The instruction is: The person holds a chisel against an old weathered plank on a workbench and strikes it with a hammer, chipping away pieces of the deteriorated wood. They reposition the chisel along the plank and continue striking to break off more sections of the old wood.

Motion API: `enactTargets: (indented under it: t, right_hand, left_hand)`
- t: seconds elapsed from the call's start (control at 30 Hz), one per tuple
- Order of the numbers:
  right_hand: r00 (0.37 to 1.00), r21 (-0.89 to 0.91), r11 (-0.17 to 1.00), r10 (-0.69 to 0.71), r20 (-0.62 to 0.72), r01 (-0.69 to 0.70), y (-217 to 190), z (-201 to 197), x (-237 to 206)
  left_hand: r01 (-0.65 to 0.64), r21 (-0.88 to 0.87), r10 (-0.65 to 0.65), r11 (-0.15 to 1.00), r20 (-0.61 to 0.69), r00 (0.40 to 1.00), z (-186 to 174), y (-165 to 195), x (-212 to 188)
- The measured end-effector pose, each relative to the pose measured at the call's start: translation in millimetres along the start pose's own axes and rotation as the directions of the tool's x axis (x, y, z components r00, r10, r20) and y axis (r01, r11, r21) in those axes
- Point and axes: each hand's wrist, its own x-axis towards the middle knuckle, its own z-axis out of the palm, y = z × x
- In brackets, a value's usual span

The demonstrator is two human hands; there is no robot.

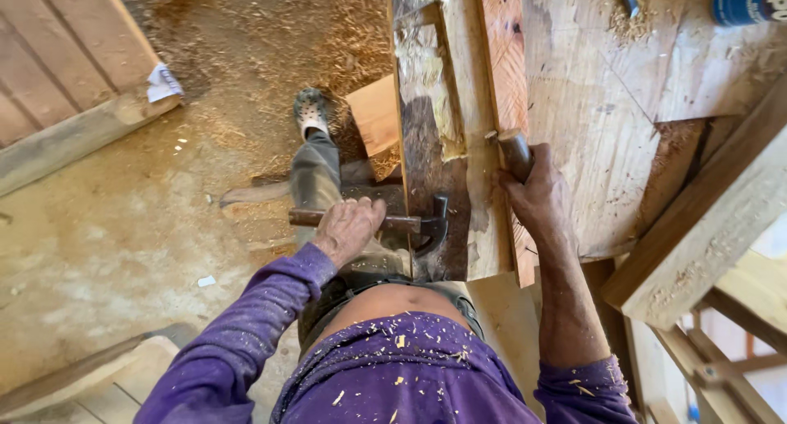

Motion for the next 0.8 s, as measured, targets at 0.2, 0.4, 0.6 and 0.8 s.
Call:
enactTargets:
  t: [0.2, 0.4, 0.6, 0.8]
  right_hand:
    - [0.971, -0.025, 0.975, -0.223, -0.087, 0.222, 27, 9, 1]
    - [0.942, 0.047, 0.943, -0.326, -0.084, 0.33, 33, 10, 6]
    - [0.923, 0.073, 0.925, -0.364, -0.123, 0.374, 43, 9, 5]
    - [0.799, -0.005, 0.804, -0.592, -0.103, 0.595, 15, -2, -17]
  left_hand:
    - [0.121, 0.05, -0.108, 0.991, -0.209, 0.972, 26, 37, -12]
    - [0.371, -0.202, -0.393, 0.906, -0.085, 0.915, 52, 78, -42]
    - [0.324, -0.547, -0.531, 0.772, -0.276, 0.801, 71, 102, -96]
    - [0.415, -0.753, -0.708, 0.511, -0.094, 0.7, 73, 75, -124]
